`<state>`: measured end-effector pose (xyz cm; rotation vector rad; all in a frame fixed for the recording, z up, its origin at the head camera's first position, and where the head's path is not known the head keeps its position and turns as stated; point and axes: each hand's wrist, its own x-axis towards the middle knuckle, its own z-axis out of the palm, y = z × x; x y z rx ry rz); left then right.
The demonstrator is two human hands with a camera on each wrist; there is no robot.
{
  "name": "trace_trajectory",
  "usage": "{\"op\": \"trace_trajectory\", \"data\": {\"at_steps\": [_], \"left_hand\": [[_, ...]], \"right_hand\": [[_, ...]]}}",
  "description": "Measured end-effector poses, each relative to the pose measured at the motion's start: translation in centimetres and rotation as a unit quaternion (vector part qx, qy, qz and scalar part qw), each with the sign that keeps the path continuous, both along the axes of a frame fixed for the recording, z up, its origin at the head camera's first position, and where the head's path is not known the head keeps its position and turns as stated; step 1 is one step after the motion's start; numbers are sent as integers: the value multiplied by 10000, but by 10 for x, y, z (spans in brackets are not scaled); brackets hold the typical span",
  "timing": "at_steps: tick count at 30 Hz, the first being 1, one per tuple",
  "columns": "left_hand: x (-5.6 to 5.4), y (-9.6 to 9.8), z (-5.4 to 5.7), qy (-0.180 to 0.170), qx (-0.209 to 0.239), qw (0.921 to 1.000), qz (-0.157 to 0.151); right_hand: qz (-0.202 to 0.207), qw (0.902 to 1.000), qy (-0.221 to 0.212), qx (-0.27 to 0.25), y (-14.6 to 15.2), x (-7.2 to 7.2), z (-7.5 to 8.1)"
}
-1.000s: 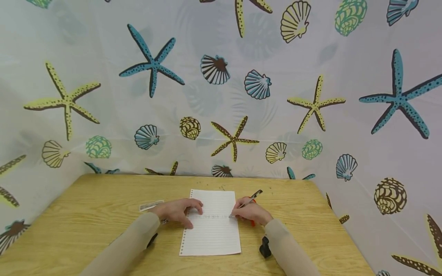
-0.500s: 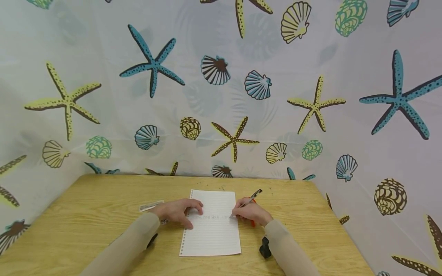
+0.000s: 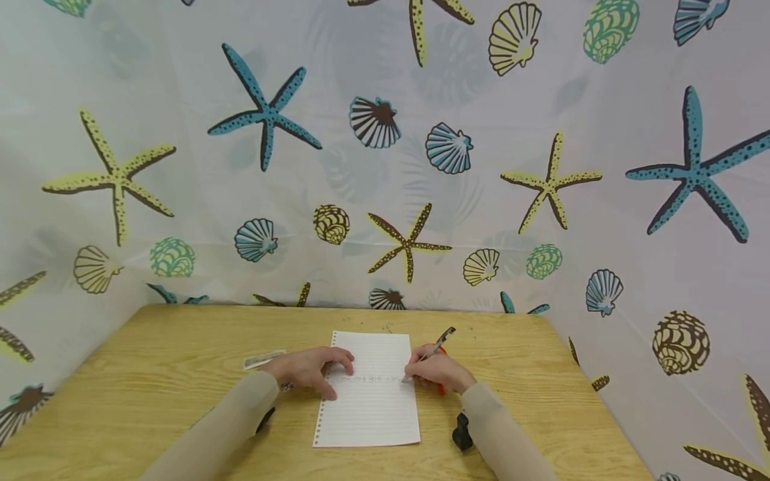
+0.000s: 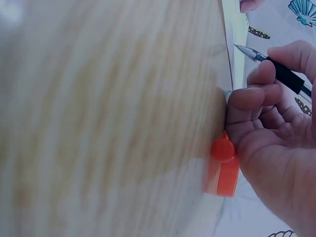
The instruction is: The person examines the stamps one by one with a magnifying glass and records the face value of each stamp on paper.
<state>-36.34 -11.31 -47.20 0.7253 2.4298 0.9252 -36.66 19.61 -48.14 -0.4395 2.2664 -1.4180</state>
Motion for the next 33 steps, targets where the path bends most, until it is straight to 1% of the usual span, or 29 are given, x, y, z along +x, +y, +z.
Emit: {"op": "trace_trajectory", "data": {"at_steps": [3, 10, 16, 22, 28, 33], "left_hand": [[1, 0, 0, -25, 31, 10000, -23], [-3, -1, 1, 35, 38, 9999, -131], [-2, -2, 0, -27, 108, 9999, -52], [-2, -3, -1, 53, 84, 9999, -106], [-2, -1, -2, 102, -31, 9999, -3], [0, 0, -1, 187, -103, 9998, -29]], "right_hand": [[-36, 10000, 12, 2, 0, 0, 0], [-228, 9997, 25, 3, -2, -3, 0], [-292, 9991, -39, -304, -1, -3, 0], [-206, 9978, -149, -604, -2, -2, 3], [-146, 9987, 1, -483, -6, 0, 5], [-30, 9990, 141, -422, -6, 0, 6]]}}
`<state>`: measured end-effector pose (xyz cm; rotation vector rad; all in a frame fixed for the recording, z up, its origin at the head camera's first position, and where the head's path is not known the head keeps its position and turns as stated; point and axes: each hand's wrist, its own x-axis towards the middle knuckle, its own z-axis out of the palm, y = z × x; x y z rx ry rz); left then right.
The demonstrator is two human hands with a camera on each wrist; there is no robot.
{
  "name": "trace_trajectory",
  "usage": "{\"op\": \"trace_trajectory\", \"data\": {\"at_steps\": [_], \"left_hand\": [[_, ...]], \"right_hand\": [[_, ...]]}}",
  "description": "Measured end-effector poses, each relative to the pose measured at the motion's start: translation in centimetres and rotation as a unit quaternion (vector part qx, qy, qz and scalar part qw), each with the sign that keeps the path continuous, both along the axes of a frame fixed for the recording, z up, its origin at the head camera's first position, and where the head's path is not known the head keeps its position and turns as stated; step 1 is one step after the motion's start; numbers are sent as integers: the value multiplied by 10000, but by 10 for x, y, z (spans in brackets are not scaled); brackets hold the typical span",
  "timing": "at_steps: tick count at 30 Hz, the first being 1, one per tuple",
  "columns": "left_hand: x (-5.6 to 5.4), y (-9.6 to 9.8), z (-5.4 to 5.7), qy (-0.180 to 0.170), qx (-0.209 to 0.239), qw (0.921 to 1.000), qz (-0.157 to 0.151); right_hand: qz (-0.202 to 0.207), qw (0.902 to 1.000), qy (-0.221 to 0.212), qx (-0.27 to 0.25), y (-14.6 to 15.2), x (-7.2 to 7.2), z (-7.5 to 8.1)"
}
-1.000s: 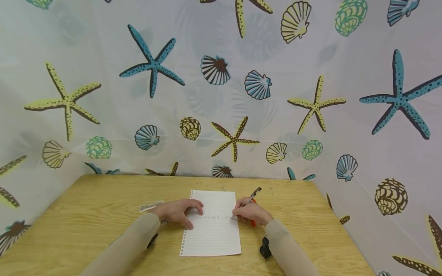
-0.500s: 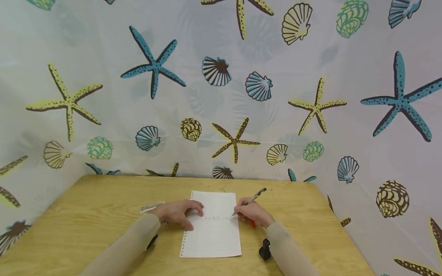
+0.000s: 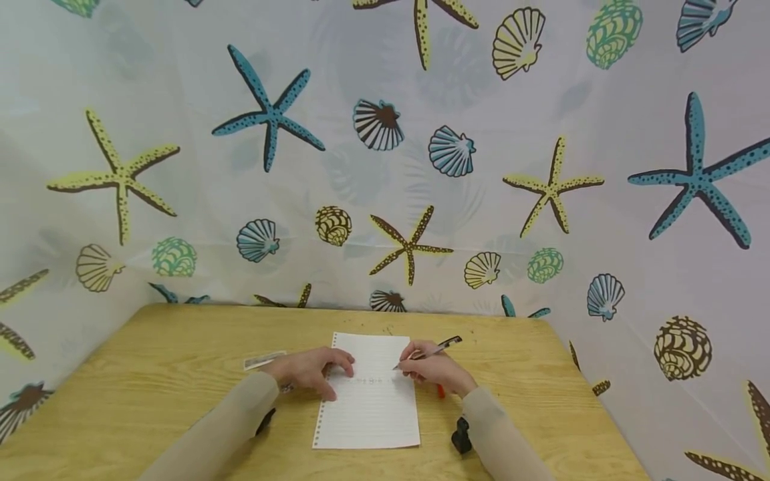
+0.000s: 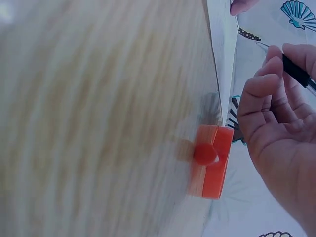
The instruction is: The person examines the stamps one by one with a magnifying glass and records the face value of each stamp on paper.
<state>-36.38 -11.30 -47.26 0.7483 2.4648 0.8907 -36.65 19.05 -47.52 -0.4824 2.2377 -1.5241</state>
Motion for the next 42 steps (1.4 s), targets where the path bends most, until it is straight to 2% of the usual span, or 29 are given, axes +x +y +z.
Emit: {"op": "trace_trajectory", "data": {"at_steps": [10, 18, 24, 28, 32, 42], "left_hand": [[0, 5, 3, -4, 274, 9995, -131], [7, 4, 11, 114, 552, 9976, 403], [14, 1, 18, 465, 534, 9954, 652], [13, -4, 19, 544, 624, 9934, 797], [13, -10, 18, 596, 778, 9921, 785], [17, -24, 20, 663, 874, 9905, 828]], "right_hand": [[124, 9983, 505, 258, 4, 3, 11], [314, 9955, 876, 184, 15, 4, 15], [360, 9980, 469, -228, 23, 2, 14], [212, 9986, 294, -387, 29, 1, 15], [43, 9986, 100, -524, 34, 1, 17], [-90, 9993, 139, -327, 55, 0, 15]]}}
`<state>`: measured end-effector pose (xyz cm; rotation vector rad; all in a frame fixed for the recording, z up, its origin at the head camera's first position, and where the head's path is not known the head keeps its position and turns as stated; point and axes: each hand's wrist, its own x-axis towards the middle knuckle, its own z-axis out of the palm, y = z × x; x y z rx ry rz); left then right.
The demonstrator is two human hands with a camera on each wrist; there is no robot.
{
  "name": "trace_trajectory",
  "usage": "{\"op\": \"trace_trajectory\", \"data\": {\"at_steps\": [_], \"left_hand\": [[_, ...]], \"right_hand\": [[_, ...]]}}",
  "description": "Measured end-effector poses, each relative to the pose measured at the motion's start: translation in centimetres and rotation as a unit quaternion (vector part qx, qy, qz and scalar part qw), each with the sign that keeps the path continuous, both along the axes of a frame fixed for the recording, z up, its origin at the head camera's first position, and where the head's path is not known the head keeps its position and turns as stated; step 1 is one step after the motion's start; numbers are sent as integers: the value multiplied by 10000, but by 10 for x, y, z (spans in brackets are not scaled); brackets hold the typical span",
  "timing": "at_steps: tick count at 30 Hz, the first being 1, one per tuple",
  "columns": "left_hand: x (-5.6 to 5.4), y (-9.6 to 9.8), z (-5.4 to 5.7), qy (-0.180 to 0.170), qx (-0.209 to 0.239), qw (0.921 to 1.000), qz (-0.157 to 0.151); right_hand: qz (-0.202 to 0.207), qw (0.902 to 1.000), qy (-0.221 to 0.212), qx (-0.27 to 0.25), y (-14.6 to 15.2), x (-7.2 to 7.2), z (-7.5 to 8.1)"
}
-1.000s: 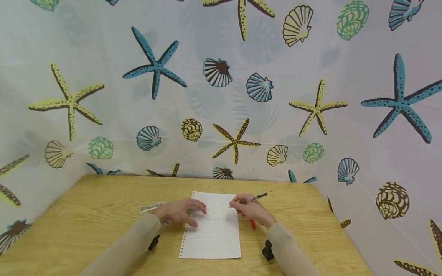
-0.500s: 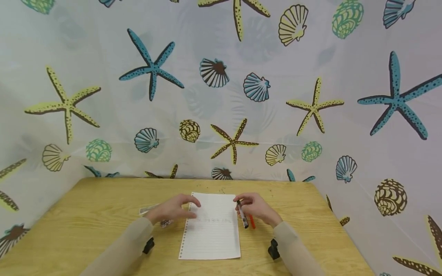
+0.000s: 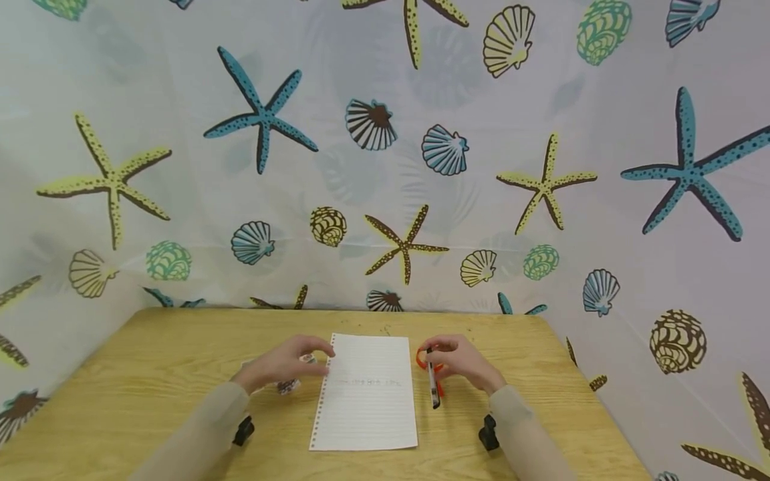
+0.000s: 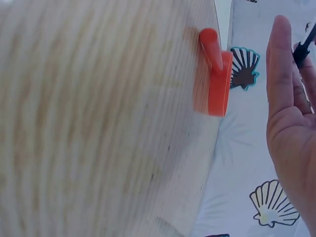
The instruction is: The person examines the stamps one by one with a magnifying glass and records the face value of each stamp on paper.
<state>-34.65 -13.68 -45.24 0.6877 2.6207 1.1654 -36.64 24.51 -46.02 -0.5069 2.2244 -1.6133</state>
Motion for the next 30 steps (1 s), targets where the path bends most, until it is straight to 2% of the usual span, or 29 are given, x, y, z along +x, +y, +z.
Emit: {"op": "trace_trajectory", "data": {"at_steps": [8, 14, 17, 25, 30], "left_hand": [[1, -8, -5, 81, 80, 9999, -47], [2, -11, -3, -133, 193, 9994, 245], [2, -12, -1, -208, 298, 9989, 281], [3, -14, -2, -104, 232, 9992, 312], [3, -15, -6, 203, 28, 9989, 431]], "right_hand": [[-36, 9999, 57, 132, 18, -1, -3], [122, 9991, 167, 359, 29, 0, -3], [205, 9985, 185, 468, 35, -1, -4], [274, 9980, 25, 563, 50, -6, -11], [268, 9967, 110, 755, 52, -7, -11]]}}
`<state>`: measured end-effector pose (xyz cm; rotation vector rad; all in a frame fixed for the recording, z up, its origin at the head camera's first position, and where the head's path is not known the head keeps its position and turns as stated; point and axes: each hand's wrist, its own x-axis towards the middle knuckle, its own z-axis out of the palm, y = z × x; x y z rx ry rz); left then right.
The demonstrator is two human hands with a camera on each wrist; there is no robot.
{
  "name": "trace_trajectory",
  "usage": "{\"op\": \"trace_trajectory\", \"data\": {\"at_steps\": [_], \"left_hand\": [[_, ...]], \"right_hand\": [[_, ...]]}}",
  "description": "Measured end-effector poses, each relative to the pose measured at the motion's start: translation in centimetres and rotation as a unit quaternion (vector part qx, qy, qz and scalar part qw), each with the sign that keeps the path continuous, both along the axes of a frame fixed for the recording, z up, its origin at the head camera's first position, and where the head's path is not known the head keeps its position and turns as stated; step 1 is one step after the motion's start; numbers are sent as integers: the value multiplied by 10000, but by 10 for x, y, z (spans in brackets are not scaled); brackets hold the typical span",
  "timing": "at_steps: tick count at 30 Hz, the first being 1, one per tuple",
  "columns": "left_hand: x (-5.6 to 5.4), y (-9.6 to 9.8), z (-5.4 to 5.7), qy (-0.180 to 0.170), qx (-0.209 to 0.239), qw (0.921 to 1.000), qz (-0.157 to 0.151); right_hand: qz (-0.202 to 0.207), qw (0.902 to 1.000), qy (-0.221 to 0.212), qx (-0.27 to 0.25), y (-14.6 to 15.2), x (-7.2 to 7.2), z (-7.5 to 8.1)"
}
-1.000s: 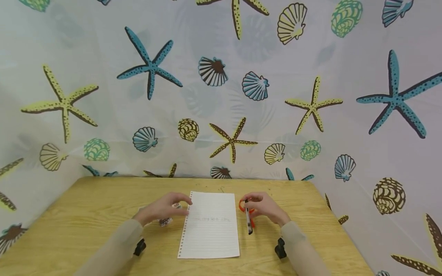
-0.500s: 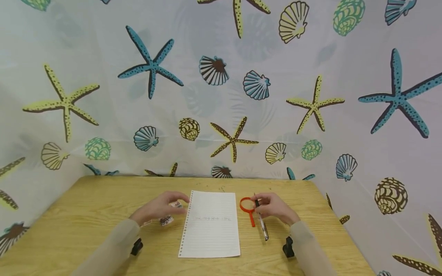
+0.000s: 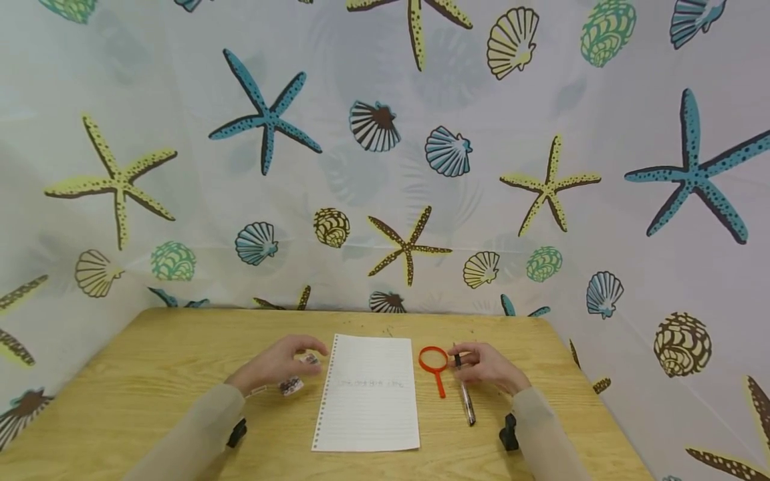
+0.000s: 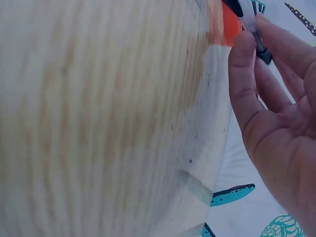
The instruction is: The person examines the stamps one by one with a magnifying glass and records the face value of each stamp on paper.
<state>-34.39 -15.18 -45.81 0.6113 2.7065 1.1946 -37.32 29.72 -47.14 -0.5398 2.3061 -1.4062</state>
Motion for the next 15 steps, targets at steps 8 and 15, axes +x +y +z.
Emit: {"op": "trace_trajectory", "data": {"at_steps": [8, 15], "left_hand": [[4, -2, -5, 308, -392, 9981, 349], [11, -5, 2, 826, -1016, 9890, 684]], "right_hand": [[54, 9989, 196, 422, -2, 4, -4], [22, 9952, 561, 796, -7, 5, -2]]}}
